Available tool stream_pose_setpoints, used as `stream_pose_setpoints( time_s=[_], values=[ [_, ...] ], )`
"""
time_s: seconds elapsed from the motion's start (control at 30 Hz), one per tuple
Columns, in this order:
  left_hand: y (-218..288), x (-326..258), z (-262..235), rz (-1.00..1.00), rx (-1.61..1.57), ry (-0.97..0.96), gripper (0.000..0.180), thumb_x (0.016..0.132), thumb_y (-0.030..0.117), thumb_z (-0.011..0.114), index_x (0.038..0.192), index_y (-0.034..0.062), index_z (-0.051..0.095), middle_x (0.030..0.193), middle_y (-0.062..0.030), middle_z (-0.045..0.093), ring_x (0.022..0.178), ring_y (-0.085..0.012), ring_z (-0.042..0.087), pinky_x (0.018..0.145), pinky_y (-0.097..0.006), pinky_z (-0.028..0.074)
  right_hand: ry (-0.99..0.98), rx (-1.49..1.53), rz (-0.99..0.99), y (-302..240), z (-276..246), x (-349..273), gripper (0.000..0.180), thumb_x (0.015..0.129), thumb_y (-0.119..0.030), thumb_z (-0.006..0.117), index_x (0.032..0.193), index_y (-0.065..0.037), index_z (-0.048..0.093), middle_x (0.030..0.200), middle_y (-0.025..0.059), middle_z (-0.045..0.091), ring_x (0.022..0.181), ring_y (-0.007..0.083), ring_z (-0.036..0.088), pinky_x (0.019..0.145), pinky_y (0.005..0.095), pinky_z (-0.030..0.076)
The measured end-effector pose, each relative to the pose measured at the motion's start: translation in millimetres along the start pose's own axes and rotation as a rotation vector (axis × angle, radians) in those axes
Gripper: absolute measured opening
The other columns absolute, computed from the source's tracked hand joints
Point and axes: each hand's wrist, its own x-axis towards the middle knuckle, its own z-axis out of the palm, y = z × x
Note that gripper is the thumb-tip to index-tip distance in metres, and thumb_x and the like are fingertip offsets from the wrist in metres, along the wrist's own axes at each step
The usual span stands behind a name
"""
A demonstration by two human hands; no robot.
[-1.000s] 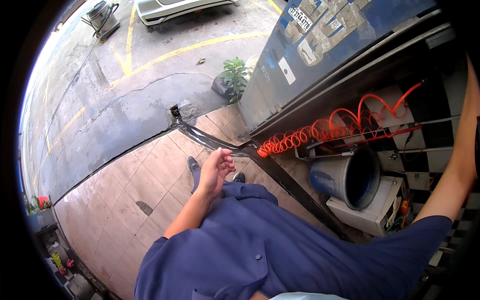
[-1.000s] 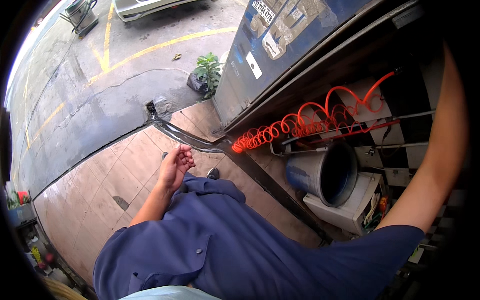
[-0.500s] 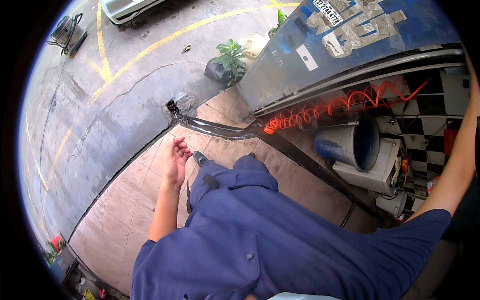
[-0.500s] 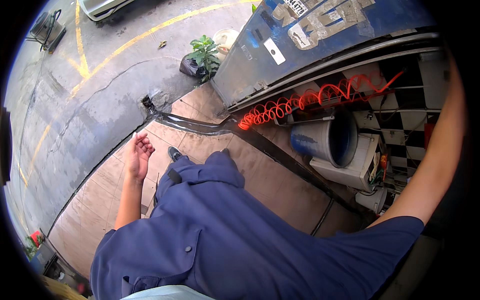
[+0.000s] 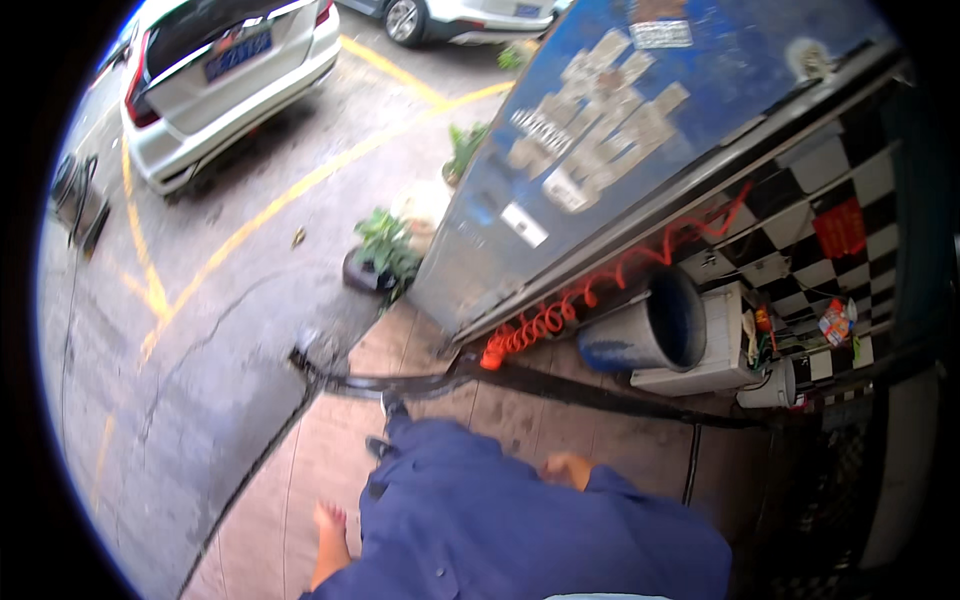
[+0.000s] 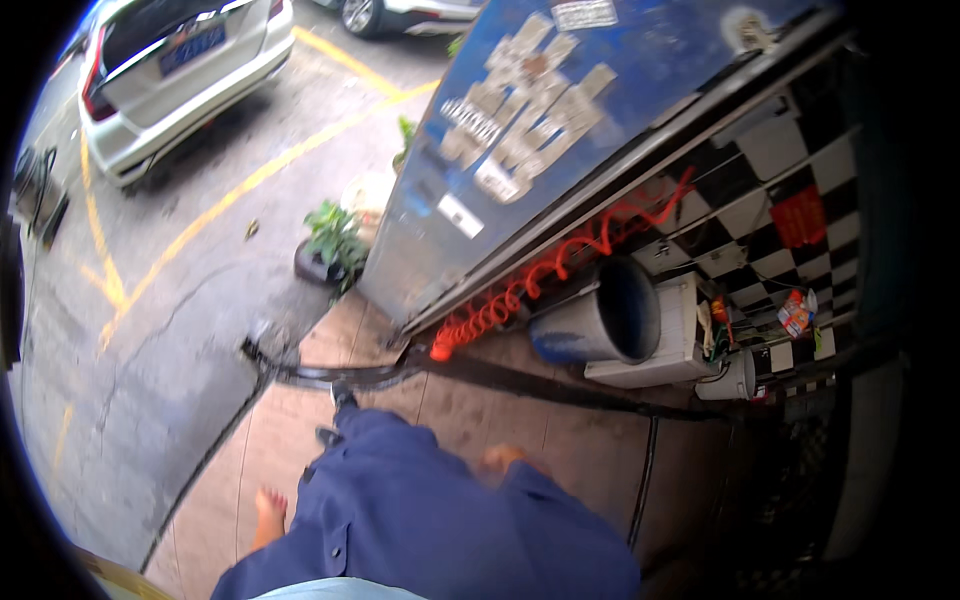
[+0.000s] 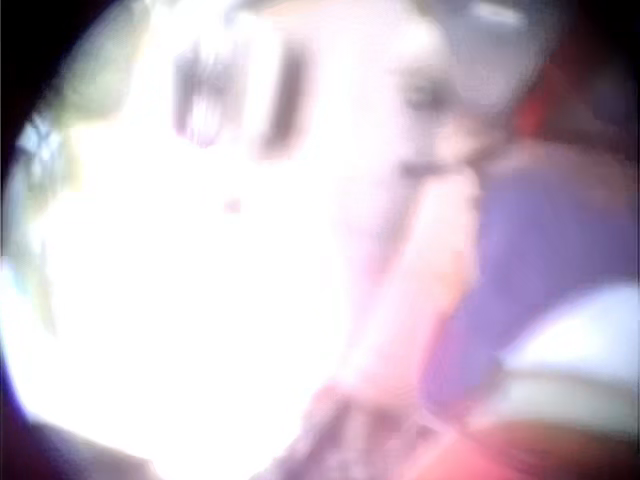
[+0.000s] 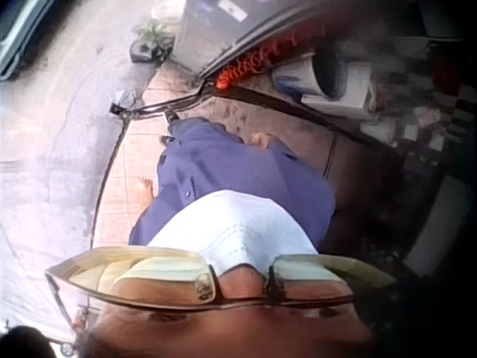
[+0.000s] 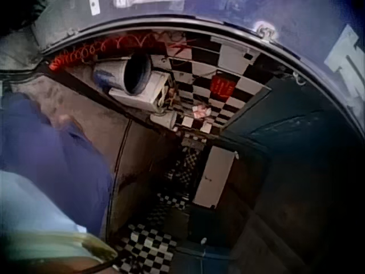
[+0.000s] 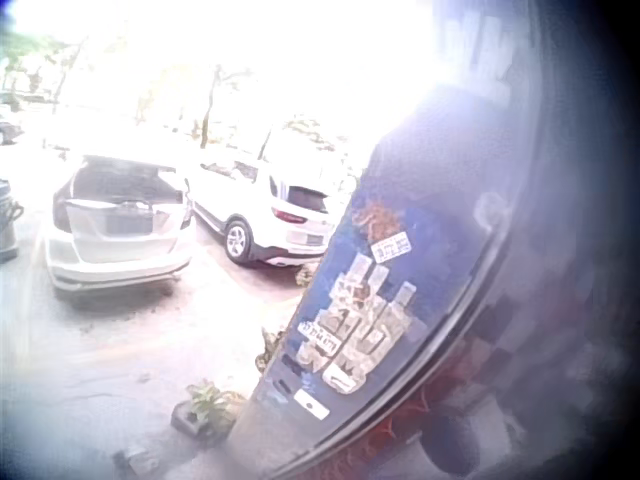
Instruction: The person removes floor mats from a white car, carries them into a garage, and sprays them with a cleaning solution from a yellow spray bottle. The person then refills the spray bottle from a bucket of water.
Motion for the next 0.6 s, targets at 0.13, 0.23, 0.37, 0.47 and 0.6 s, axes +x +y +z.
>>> stream_pose_setpoints(
  time_s=[0.13,0.23,0.37,0.47,0.6],
  values=[
    [45.5,-25.9,-28.1,-0.008,0.301,0.361,0.058,0.091,0.050,0.040,0.132,0.0093,0.034,0.124,-0.0150,0.045,0.108,-0.0263,0.049,0.089,-0.040,0.041,0.322,0.078,-0.108,-15.3,85.7,31.4,0.021,0.085,-0.024,0.061,0.096,-0.007,0.064,0.093,0.0079,0.061,0.081,0.0215,0.057,0.074,0.0368,0.048],
    [77.8,-20.7,-14.3,0.039,0.310,0.364,0.051,0.092,0.048,0.042,0.123,0.0085,0.040,0.113,-0.0128,0.049,0.096,-0.0237,0.051,0.078,-0.037,0.042,0.365,0.594,-0.136,-44.9,19.5,62.9,0.016,0.082,-0.021,0.065,0.084,-0.005,0.065,0.073,0.0037,0.061,0.063,0.0157,0.056,0.062,0.0338,0.049],
    [154.7,8.1,51.2,0.243,0.379,0.264,0.042,0.093,0.046,0.044,0.111,0.0074,0.047,0.097,-0.0100,0.053,0.079,-0.0203,0.053,0.064,-0.034,0.044,0.672,0.659,-0.254,-122.9,-83.1,100.6,0.025,0.081,-0.022,0.069,0.099,-0.005,0.066,0.079,0.0040,0.065,0.062,0.0132,0.059,0.059,0.0298,0.049],
    [217.3,24.0,94.3,0.501,0.345,0.130,0.039,0.093,0.044,0.046,0.101,0.0066,0.052,0.085,-0.0078,0.057,0.067,-0.0177,0.055,0.053,-0.031,0.046,0.898,0.566,-0.501,-242.6,-176.5,62.0,0.033,0.084,-0.018,0.066,0.110,0.001,0.060,0.085,0.0076,0.067,0.074,0.0123,0.062,0.066,0.0290,0.051],
    [280.0,0.3,194.4,0.755,0.410,-0.211,0.033,0.093,0.042,0.048,0.099,0.0090,0.049,0.072,-0.0034,0.051,0.053,-0.0131,0.048,0.044,-0.023,0.040,1.005,0.650,-0.720,-318.7,-216.1,29.7,0.030,0.085,-0.019,0.065,0.109,-0.001,0.061,0.082,0.0059,0.067,0.071,0.0131,0.061,0.066,0.0278,0.050]
  ],
)
